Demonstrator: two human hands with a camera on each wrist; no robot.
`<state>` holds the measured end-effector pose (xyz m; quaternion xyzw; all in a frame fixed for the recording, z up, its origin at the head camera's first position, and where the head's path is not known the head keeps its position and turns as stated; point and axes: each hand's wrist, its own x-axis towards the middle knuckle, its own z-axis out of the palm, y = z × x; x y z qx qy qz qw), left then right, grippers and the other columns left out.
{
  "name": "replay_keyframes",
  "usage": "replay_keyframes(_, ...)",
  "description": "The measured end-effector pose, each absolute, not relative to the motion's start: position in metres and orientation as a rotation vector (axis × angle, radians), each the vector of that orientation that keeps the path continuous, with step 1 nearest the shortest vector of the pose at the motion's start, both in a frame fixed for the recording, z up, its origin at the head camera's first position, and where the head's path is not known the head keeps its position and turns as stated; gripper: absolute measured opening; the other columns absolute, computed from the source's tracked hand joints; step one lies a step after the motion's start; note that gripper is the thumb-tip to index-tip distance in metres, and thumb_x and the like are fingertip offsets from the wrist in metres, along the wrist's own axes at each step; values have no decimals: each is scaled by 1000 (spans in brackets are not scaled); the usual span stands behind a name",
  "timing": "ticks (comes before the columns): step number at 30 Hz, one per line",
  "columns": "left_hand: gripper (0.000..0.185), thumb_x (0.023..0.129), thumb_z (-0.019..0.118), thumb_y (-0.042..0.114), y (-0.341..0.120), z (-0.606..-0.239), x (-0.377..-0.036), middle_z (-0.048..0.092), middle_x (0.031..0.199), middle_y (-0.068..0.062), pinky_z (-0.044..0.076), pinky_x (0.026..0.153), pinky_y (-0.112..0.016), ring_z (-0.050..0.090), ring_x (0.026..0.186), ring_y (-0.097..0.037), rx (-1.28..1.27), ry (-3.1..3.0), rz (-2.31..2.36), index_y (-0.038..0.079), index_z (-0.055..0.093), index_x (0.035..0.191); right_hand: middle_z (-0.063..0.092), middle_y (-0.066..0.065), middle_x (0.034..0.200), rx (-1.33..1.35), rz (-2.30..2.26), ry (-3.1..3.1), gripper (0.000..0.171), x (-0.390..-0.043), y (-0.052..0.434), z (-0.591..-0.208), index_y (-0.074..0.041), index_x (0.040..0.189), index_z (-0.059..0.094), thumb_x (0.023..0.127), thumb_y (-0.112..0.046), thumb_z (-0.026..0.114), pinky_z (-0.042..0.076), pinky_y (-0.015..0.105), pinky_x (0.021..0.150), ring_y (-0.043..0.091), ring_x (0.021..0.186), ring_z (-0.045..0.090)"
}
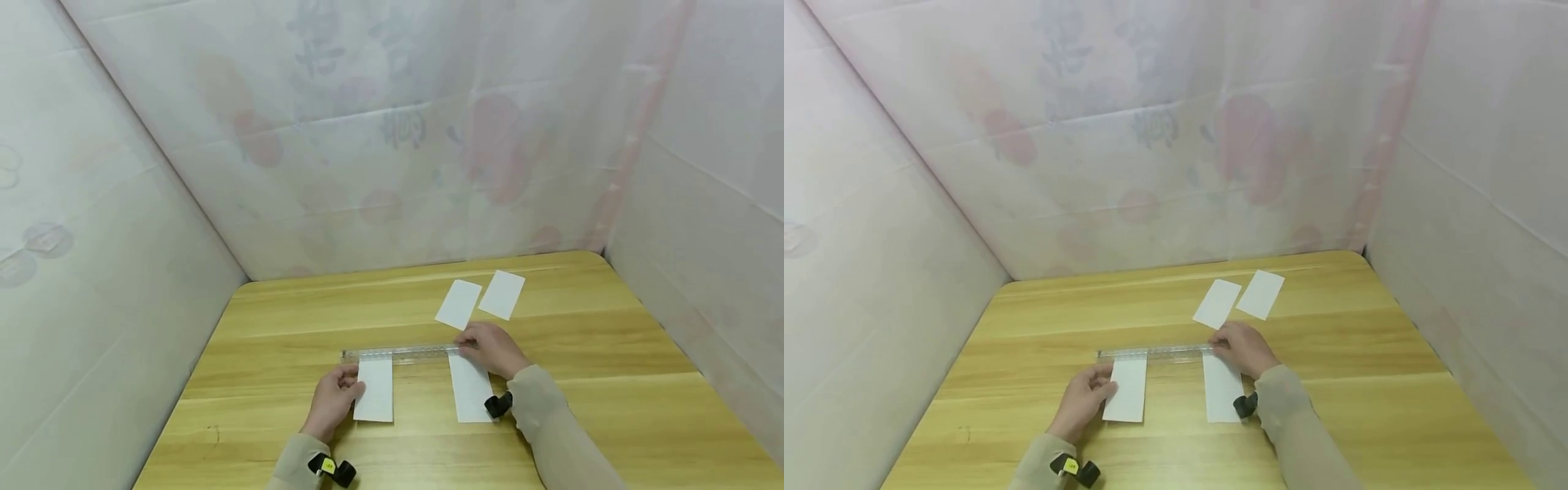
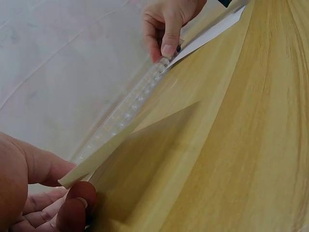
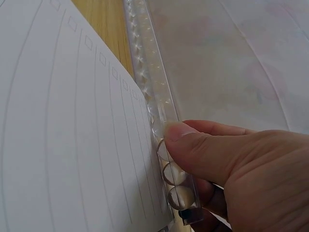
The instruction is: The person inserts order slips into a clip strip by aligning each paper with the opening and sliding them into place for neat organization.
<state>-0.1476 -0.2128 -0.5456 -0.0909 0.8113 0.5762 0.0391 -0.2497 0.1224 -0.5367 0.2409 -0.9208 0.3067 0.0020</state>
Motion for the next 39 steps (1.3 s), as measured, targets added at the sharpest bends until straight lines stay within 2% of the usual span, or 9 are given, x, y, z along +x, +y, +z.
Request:
replay_keyframes(14, 41, 86, 69, 8, -202, -554, -158, 59, 92, -8, 48, 65, -26, 53, 81, -20, -236, 2471, 1745, -4, 58, 123, 62, -16, 86, 691, 972, -2881, 13, -249, 135, -549, -22, 94, 76, 83, -15, 76, 51, 32, 75, 7, 83, 60)
replay_keyframes(19, 38, 87, 67, 5, -199, -554, -167, 59, 93, -8, 48, 68, -27, 53, 83, -19, -176, 2506, 1725, -5, 58, 123, 63, -15, 88, 673, 960, -2877, 13, -253, 138, -550, -22, 93, 75, 83, -14, 76, 51, 32, 76, 7, 84, 60)
replay_keyframes(25, 40, 89, 66, 8, -197, -553, -170, 60, 97, -8, 50, 74, -32, 55, 90, -21, -172, 2496, 1705, -5, 57, 126, 65, -15, 90, 674, 835, -2912, 13, -256, 140, -549, -24, 93, 75, 82, -17, 77, 51, 32, 77, 8, 85, 61)
replay_keyframes(30, 44, 90, 67, 14, -195, -551, -165, 61, 101, -9, 51, 74, -33, 56, 94, -22, -203, 2506, 1657, -3, 56, 129, 63, -16, 86, 796, 642, -2932, 10, -257, 140, -541, -26, 89, 73, 82, -20, 78, 50, 31, 74, 7, 81, 60)
replay_keyframes(32, 44, 90, 67, 16, -193, -549, -164, 62, 101, -9, 51, 73, -33, 57, 94, -22, -198, 2521, 1645, -2, 56, 129, 59, -17, 78, 883, 558, -2919, 9, -259, 139, -536, -25, 81, 70, 83, -19, 77, 47, 29, 67, 5, 71, 55)
replay_keyframes(34, 44, 91, 67, 17, -192, -547, -163, 63, 102, -10, 51, 74, -34, 58, 95, -23, -182, 2528, 1645, -2, 56, 129, 51, -16, 67, 971, 479, -2900, 17, -261, 137, -529, -22, 72, 64, 84, -16, 76, 41, 26, 59, 3, 62, 46)
replay_keyframes(39, 48, 90, 67, 15, -186, -542, -164, 62, 105, -12, 51, 75, -33, 58, 97, -24, -147, 2521, 1670, -6, 53, 131, 36, -12, 57, 1155, 308, -2857, 32, -267, 131, -511, -18, 62, 52, 84, -7, 73, 30, 25, 55, 6, 56, 30)
